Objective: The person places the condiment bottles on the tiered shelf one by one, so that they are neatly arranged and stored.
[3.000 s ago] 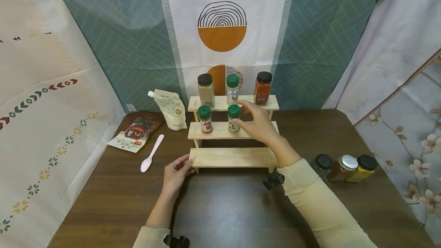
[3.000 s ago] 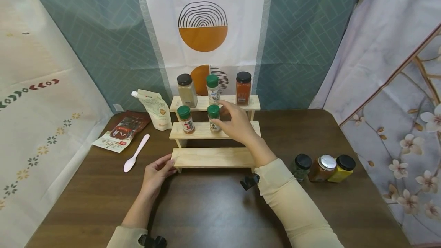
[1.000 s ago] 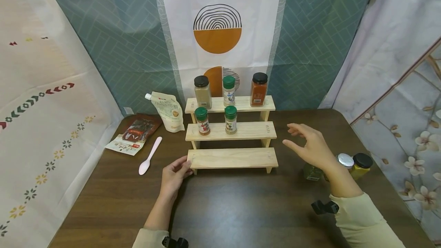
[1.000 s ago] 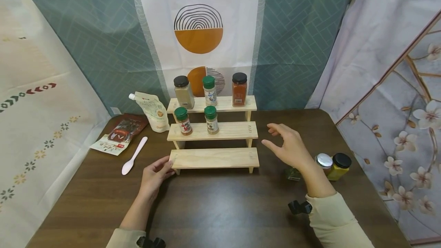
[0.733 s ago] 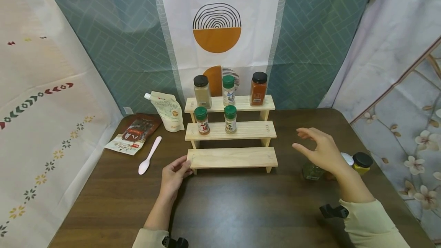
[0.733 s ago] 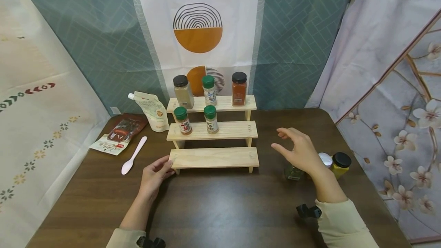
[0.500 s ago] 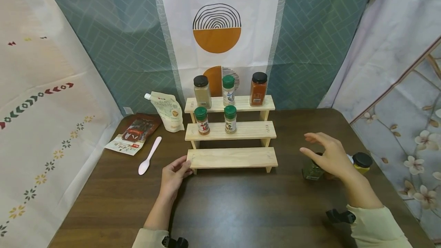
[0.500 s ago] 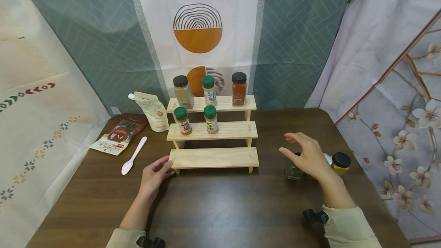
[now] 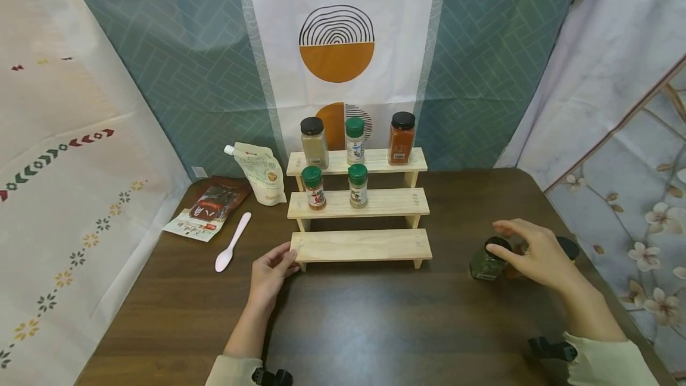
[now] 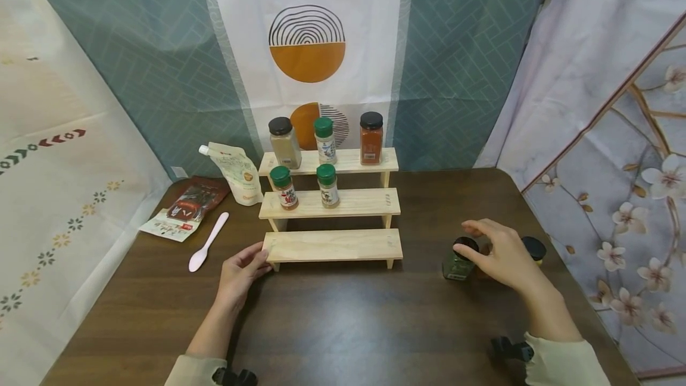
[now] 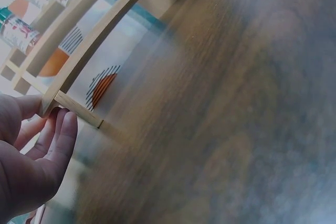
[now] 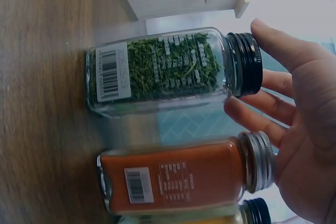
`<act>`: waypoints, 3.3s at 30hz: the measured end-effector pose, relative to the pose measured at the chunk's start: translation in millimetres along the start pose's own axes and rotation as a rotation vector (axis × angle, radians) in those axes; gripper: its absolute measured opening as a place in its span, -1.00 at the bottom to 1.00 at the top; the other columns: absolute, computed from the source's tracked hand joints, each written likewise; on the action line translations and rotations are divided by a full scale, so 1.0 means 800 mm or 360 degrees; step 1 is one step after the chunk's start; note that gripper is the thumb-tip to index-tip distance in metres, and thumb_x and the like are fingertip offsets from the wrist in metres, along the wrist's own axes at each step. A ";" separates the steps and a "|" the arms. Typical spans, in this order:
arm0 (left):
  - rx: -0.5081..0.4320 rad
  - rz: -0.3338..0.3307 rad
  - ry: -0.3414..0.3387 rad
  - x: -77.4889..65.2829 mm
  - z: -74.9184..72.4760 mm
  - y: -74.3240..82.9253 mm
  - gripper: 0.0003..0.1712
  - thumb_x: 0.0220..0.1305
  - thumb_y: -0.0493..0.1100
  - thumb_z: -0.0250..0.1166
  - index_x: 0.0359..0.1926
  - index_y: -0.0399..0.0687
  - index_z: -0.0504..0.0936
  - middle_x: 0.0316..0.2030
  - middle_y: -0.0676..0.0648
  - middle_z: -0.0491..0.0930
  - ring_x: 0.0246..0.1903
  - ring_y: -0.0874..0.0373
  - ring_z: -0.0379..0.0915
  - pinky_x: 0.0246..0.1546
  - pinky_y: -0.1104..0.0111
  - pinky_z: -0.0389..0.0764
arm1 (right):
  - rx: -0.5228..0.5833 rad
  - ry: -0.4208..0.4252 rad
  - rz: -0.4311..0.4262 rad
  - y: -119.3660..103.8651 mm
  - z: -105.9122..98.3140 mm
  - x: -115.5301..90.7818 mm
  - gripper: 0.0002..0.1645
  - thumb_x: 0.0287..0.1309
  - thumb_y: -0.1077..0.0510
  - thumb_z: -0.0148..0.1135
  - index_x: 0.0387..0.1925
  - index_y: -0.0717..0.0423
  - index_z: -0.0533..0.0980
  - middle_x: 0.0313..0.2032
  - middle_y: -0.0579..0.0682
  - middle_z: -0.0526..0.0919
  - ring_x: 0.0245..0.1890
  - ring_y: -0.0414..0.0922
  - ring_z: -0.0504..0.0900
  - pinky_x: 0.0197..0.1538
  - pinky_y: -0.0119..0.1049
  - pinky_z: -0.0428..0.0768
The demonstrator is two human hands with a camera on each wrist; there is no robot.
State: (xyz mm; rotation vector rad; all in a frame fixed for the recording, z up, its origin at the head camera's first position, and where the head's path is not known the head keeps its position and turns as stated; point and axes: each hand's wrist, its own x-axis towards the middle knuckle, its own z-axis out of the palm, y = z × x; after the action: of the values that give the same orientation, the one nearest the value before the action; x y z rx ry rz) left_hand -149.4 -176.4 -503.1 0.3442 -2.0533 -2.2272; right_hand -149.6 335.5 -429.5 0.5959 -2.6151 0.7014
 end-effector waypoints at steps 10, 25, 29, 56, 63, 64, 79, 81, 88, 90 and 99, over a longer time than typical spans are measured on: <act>0.0014 0.0013 -0.0005 0.001 0.000 0.000 -0.57 0.38 -0.35 0.31 0.21 -0.51 0.53 -0.24 -0.13 0.67 -0.37 0.21 0.64 -0.25 0.39 0.75 | -0.0059 -0.0164 -0.0082 0.001 -0.006 -0.005 -0.30 -0.17 0.01 0.69 0.04 0.19 0.64 -0.06 0.13 0.73 -0.29 -0.12 0.64 -0.32 -0.21 0.60; 0.0040 0.0028 0.0003 0.000 -0.002 -0.003 -0.60 0.38 -0.36 0.31 0.18 -0.48 0.56 -0.18 -0.20 0.69 -0.35 0.16 0.65 -0.28 0.38 0.76 | -0.0010 -0.0116 -0.0013 -0.004 -0.002 0.003 -0.37 -0.08 0.05 0.65 0.03 0.23 0.65 -0.09 0.20 0.73 -0.46 -0.22 0.66 -0.43 -0.23 0.65; 0.0037 0.0017 0.0006 0.002 -0.002 -0.003 -0.61 0.38 -0.36 0.31 0.18 -0.46 0.57 -0.20 -0.16 0.68 -0.35 0.15 0.65 -0.26 0.37 0.76 | -0.0015 -0.0054 -0.0028 -0.013 -0.004 0.016 -0.36 -0.07 0.04 0.65 0.05 0.23 0.65 -0.05 0.23 0.72 -0.21 0.14 0.72 -0.17 0.18 0.69; 0.0025 -0.0002 -0.0002 0.000 -0.001 -0.001 -0.55 0.39 -0.34 0.30 0.23 -0.49 0.52 -0.13 -0.21 0.68 -0.36 0.20 0.65 -0.24 0.38 0.75 | 0.0082 0.0263 -0.0227 -0.064 -0.009 0.107 -0.36 -0.10 0.21 0.63 0.08 0.30 0.62 -0.08 0.22 0.71 -0.09 0.19 0.66 -0.08 0.13 0.61; 0.0022 -0.0001 -0.0014 -0.002 -0.002 0.001 -0.53 0.39 -0.34 0.31 0.24 -0.48 0.51 -0.11 -0.20 0.68 -0.35 0.22 0.64 -0.23 0.38 0.75 | 0.0118 0.0273 -0.0229 -0.081 -0.011 0.129 -0.38 -0.04 0.20 0.60 0.09 0.30 0.62 -0.03 0.25 0.70 -0.02 0.24 0.65 0.04 0.21 0.60; 0.0024 -0.0001 -0.0013 -0.002 -0.002 0.000 -0.54 0.38 -0.34 0.31 0.24 -0.48 0.51 -0.11 -0.20 0.68 -0.35 0.22 0.64 -0.24 0.38 0.75 | 0.0129 0.0269 -0.0229 -0.084 -0.010 0.132 -0.38 -0.03 0.20 0.60 0.10 0.30 0.62 -0.02 0.25 0.70 -0.01 0.24 0.65 0.05 0.22 0.59; 0.0044 0.0034 0.0011 0.001 0.000 -0.001 -0.59 0.37 -0.35 0.32 0.17 -0.49 0.56 -0.18 -0.20 0.68 -0.36 0.16 0.65 -0.26 0.35 0.76 | 0.0203 0.0130 -0.0228 -0.112 0.015 0.174 -0.37 0.04 0.19 0.57 0.14 0.34 0.57 -0.01 0.28 0.66 0.03 0.23 0.60 0.08 0.21 0.56; 0.0044 0.0030 0.0011 0.001 0.000 -0.001 -0.60 0.37 -0.35 0.32 0.17 -0.49 0.56 -0.19 -0.20 0.68 -0.36 0.16 0.65 -0.27 0.36 0.76 | 0.0207 0.0087 -0.0205 -0.114 0.019 0.179 -0.36 0.07 0.17 0.56 0.16 0.36 0.56 0.03 0.30 0.65 0.07 0.25 0.58 0.15 0.24 0.52; 0.0047 0.0005 0.0023 0.002 0.000 -0.001 -0.64 0.39 -0.36 0.30 0.16 -0.43 0.59 -0.16 -0.23 0.68 -0.37 0.16 0.65 -0.27 0.36 0.76 | 0.0198 -0.0055 -0.0156 -0.121 0.034 0.196 -0.34 0.15 0.09 0.51 0.20 0.33 0.54 0.12 0.30 0.61 0.17 0.26 0.52 0.33 0.32 0.29; 0.0053 0.0006 0.0022 0.003 0.000 -0.001 -0.64 0.39 -0.36 0.30 0.16 -0.43 0.59 -0.15 -0.24 0.68 -0.37 0.16 0.65 -0.28 0.36 0.76 | 0.0194 -0.0077 -0.0155 -0.123 0.037 0.200 -0.35 0.17 0.07 0.50 0.22 0.30 0.53 0.15 0.30 0.60 0.19 0.26 0.51 0.34 0.32 0.27; 0.0055 0.0003 0.0031 0.003 -0.001 -0.002 -0.64 0.39 -0.37 0.30 0.16 -0.43 0.60 -0.15 -0.24 0.68 -0.38 0.16 0.65 -0.28 0.36 0.76 | 0.0215 -0.0054 -0.0187 -0.124 0.046 0.207 -0.35 0.16 0.07 0.51 0.22 0.29 0.54 0.05 0.26 0.66 -0.02 0.18 0.61 0.02 0.14 0.59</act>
State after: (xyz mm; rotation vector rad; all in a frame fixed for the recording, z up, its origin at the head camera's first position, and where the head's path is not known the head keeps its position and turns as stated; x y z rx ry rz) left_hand -151.2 -177.4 -505.1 0.3648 -2.0840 -2.1805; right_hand -250.1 187.9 -347.7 0.8005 -2.5535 0.8415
